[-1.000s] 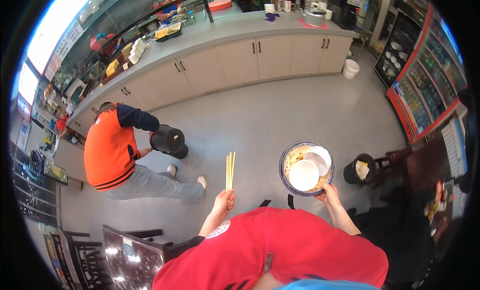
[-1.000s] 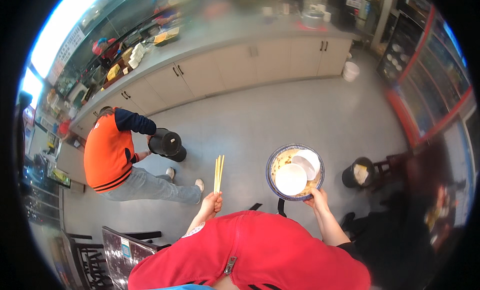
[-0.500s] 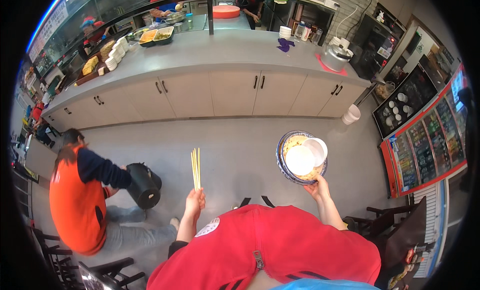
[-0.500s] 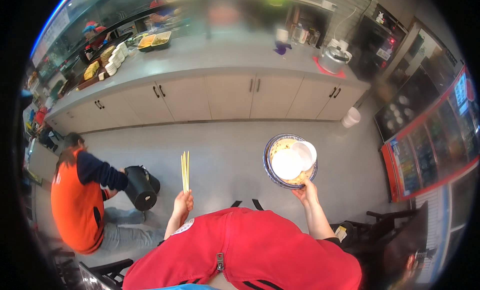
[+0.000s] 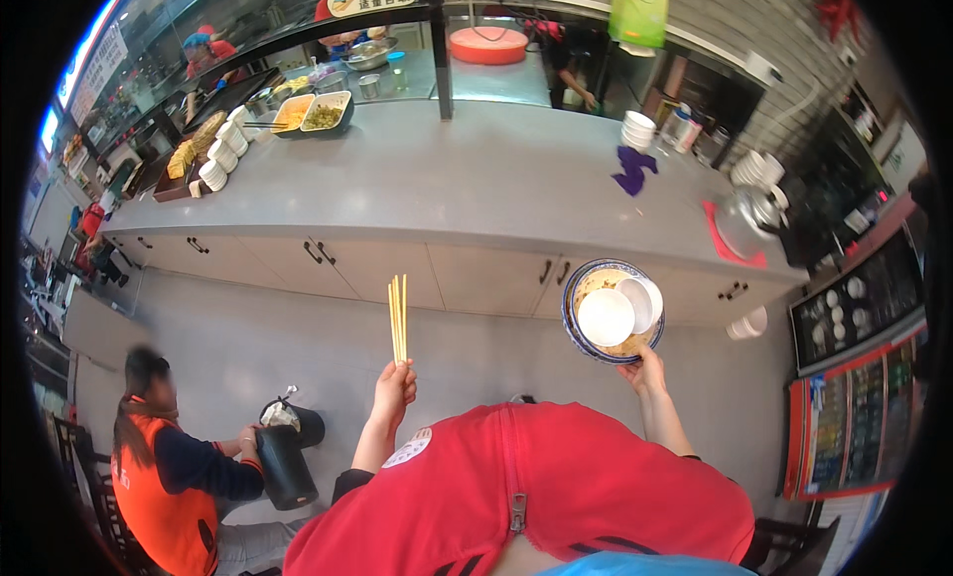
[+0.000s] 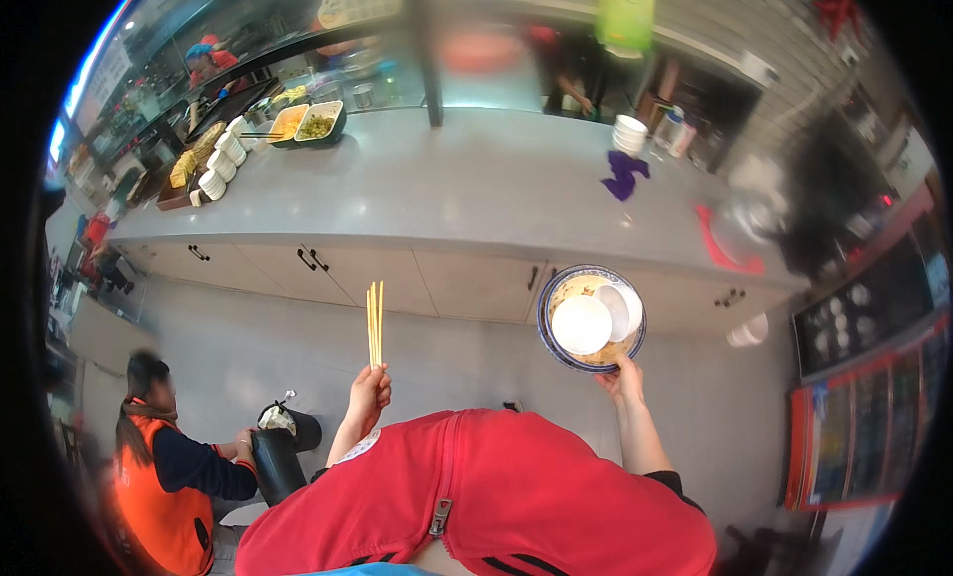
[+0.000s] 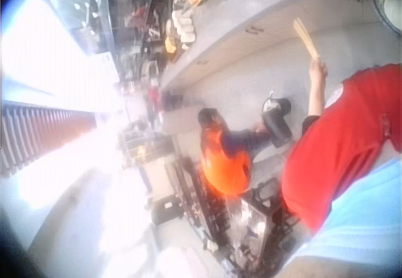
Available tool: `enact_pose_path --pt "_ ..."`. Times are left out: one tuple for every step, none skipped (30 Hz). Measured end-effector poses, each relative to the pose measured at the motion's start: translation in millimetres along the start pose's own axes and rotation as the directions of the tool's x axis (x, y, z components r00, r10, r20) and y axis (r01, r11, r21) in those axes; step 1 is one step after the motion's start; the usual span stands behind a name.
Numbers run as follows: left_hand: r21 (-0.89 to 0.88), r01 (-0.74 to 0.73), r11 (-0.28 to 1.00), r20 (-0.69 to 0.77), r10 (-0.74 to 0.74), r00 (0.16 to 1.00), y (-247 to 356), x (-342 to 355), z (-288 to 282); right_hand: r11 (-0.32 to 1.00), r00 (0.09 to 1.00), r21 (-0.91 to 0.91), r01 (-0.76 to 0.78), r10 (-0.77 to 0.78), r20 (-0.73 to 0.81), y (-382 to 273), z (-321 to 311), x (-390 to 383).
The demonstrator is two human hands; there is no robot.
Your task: The person clears a dining table by wiping it with a purple cloth, removing leftover food and dishes, and stacking bowls. They then carry the items to a counter area and place them down.
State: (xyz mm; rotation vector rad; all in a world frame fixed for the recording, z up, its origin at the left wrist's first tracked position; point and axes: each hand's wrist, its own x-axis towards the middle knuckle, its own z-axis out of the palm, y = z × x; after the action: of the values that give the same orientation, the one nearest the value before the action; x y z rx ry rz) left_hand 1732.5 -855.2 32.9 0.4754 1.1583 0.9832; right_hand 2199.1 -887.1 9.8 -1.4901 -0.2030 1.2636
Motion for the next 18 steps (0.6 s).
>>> enact_pose_path --pt "-0.011 -0.024 1.000 0.000 0.024 1.000 12 18 11 0.999 1.000 -0.030 -0.021 0.021 -0.001 -18 15 25" --pt "-0.026 -0.035 0.999 -0.002 0.035 0.999 22 34 22 0.999 0.999 -0.046 -0.025 0.026 0.023 -35 30 49" --pt "-0.049 -0.043 0.998 0.002 0.043 0.999 31 49 31 0.998 0.998 -0.054 -0.032 0.035 0.045 -49 46 71" --pt "-0.050 -0.057 0.997 -0.027 0.056 0.998 39 64 39 0.997 0.998 -0.062 -0.036 0.039 0.051 -63 64 96" --pt "-0.065 -0.059 0.996 -0.042 0.056 0.998 47 79 45 0.997 0.998 -0.064 -0.038 0.041 0.053 -76 82 121" --pt "-0.079 -0.058 0.995 -0.057 0.053 0.997 55 94 48 0.995 0.997 -0.089 -0.048 0.053 0.047 -87 101 146" --pt "-0.090 -0.059 0.994 -0.068 0.053 0.996 63 113 52 0.995 0.995 -0.092 -0.037 0.045 0.087 -97 119 172" --pt "-0.100 -0.060 0.993 -0.064 0.053 0.996 72 136 56 0.995 0.993 -0.092 -0.030 0.040 0.109 -107 138 199" --pt "-0.106 -0.058 0.993 -0.058 0.052 0.997 79 157 58 0.996 0.989 -0.083 -0.025 0.037 0.145 -114 157 225" --pt "-0.109 -0.047 0.993 -0.047 0.042 0.998 87 178 58 0.998 0.987 -0.056 -0.030 0.039 0.158 -121 178 251" --pt "-0.091 -0.055 0.994 -0.035 0.052 0.998 95 201 59 0.999 0.981 -0.043 -0.012 0.020 0.192 -124 201 277" --pt "-0.081 -0.058 0.995 -0.018 0.056 0.998 102 223 61 1.000 0.976 -0.027 0.002 0.004 0.218 -128 223 299" --pt "-0.082 -0.070 0.994 0.004 0.071 0.997 113 250 66 0.999 0.981 -0.033 0.024 -0.018 0.193 -145 247 323" --pt "-0.086 -0.028 0.996 0.000 0.028 1.000 125 273 70 0.997 0.972 -0.055 0.045 -0.031 0.234 -155 273 342" --pt "-0.118 -0.011 0.993 0.037 0.015 0.999 135 292 71 1.000 0.989 -0.026 -0.002 0.006 0.151 -163 300 361" --pt "-0.119 -0.007 0.993 0.058 0.014 0.998 143 310 73 1.000 0.987 -0.020 -0.019 0.022 0.159 -174 326 383" --pt "-0.116 -0.007 0.993 0.081 0.016 0.997 151 327 75 0.999 0.992 -0.015 -0.050 0.051 0.118 -182 351 405" --pt "-0.124 0.024 0.992 0.075 -0.014 0.997 160 339 75 0.999 0.991 0.006 -0.032 0.031 0.134 -190 375 424"
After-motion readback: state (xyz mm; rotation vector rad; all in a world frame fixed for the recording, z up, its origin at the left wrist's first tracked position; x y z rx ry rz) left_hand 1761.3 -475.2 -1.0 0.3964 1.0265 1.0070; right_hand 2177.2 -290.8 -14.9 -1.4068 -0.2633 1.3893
